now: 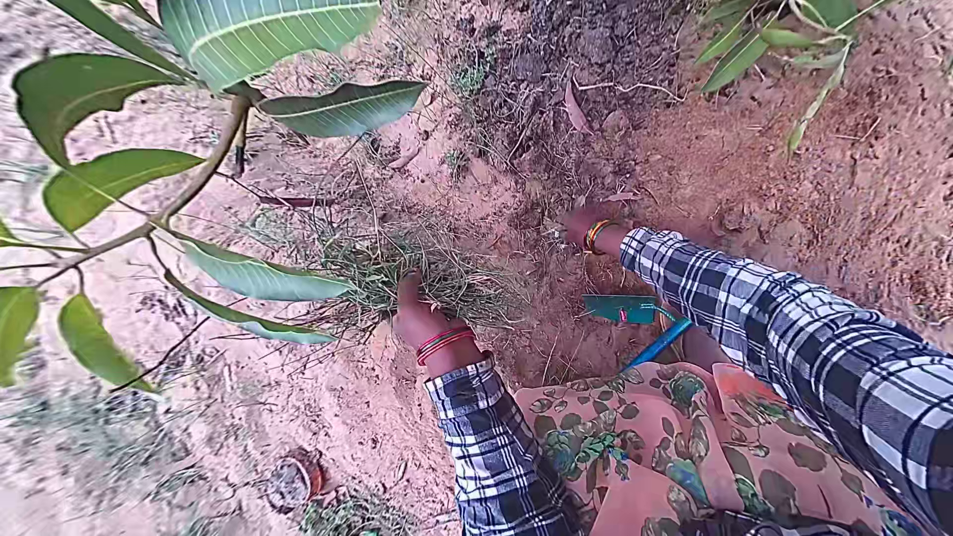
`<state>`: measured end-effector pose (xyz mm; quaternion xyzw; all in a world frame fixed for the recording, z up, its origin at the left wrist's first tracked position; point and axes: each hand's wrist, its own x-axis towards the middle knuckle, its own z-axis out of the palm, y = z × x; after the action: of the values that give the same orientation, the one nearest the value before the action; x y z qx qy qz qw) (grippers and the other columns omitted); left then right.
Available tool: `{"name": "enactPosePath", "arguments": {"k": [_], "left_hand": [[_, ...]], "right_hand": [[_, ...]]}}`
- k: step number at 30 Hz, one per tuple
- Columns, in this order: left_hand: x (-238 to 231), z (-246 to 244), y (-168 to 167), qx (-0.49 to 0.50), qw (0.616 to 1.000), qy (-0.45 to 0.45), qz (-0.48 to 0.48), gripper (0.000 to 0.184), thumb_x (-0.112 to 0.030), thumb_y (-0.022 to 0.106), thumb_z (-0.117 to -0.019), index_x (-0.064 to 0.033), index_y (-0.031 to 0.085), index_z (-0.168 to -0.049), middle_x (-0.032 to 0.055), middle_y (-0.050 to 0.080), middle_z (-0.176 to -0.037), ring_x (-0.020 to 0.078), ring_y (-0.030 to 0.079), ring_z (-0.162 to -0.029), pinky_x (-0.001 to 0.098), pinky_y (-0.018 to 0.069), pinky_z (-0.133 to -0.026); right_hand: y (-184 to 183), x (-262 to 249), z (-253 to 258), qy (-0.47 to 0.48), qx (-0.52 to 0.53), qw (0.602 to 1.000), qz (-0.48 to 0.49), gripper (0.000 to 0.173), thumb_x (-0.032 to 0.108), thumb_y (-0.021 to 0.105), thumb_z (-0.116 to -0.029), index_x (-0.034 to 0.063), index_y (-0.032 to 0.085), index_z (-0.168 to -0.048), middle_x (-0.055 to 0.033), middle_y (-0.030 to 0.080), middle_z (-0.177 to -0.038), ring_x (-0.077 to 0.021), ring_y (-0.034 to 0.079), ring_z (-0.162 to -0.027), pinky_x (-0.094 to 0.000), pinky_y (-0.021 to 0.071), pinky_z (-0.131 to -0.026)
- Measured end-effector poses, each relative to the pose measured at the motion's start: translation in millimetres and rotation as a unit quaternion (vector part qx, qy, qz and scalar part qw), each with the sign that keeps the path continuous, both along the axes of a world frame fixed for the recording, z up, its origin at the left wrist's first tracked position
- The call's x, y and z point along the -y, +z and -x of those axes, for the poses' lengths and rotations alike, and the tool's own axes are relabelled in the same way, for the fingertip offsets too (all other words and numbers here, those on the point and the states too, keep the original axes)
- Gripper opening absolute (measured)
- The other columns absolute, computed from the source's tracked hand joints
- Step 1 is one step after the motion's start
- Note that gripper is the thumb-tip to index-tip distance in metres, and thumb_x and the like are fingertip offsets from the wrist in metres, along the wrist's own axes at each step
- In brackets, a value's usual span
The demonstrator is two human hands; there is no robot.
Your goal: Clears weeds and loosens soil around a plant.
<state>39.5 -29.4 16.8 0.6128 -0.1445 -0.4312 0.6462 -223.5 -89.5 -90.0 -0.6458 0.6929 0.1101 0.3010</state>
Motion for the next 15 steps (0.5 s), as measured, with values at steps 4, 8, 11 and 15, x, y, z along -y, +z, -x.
{"name": "enactPosePath", "arguments": {"k": [4, 8, 11, 15], "left_hand": [[1, 4, -8, -0.007, 0.999, -0.017, -0.029, 0.032, -0.014, 0.072, -0.089, -0.0005, 0.059, -0.115, 0.0144, 0.066, -0.106, 0.0234, 0.068, -0.098, 0.0452, 0.059, -0.082], [0, 0, -8, -0.024, 0.998, -0.053, -0.031, 0.031, -0.014, 0.07, -0.0912, -0.0021, 0.059, -0.118, 0.0128, 0.067, -0.107, 0.0217, 0.068, -0.097, 0.0437, 0.0594, -0.083], [2, -4, -6, -0.032, 0.998, -0.052, -0.022, 0.033, -0.01, 0.07, -0.09, -0.0001, 0.059, -0.12, 0.0137, 0.068, -0.106, 0.0214, 0.069, -0.097, 0.0425, 0.0599, -0.082], [1, -1, -3, -0.024, 0.998, -0.053, -0.038, 0.033, -0.011, 0.071, -0.0892, -0.0002, 0.06, -0.118, 0.013, 0.068, -0.105, 0.0207, 0.069, -0.096, 0.0416, 0.0594, -0.082]], "right_hand": [[-28, -10, -33, -0.009, -0.007, 1.0, 0.01, 0.021, 0.005, 0.064, -0.0954, -0.0059, 0.071, -0.111, -0.0301, 0.067, -0.12, -0.0513, 0.064, -0.113, -0.0726, 0.0508, -0.089], [-34, -10, -50, -0.002, -0.069, 0.998, -0.004, 0.017, 0.0, 0.062, -0.0951, -0.0089, 0.071, -0.106, -0.0314, 0.068, -0.114, -0.052, 0.065, -0.11, -0.0711, 0.0512, -0.086], [-29, 2, -35, 0.044, -0.112, 0.989, -0.083, 0.023, 0.01, 0.066, -0.0957, -0.0089, 0.07, -0.108, -0.0323, 0.066, -0.117, -0.0522, 0.063, -0.113, -0.0718, 0.0498, -0.089], [6, 25, 6, 0.078, -0.002, 0.996, -0.05, 0.049, 0.034, 0.068, -0.0995, -0.0145, 0.066, -0.108, -0.0341, 0.066, -0.106, -0.0494, 0.065, -0.101, -0.0702, 0.047, -0.088]]}}
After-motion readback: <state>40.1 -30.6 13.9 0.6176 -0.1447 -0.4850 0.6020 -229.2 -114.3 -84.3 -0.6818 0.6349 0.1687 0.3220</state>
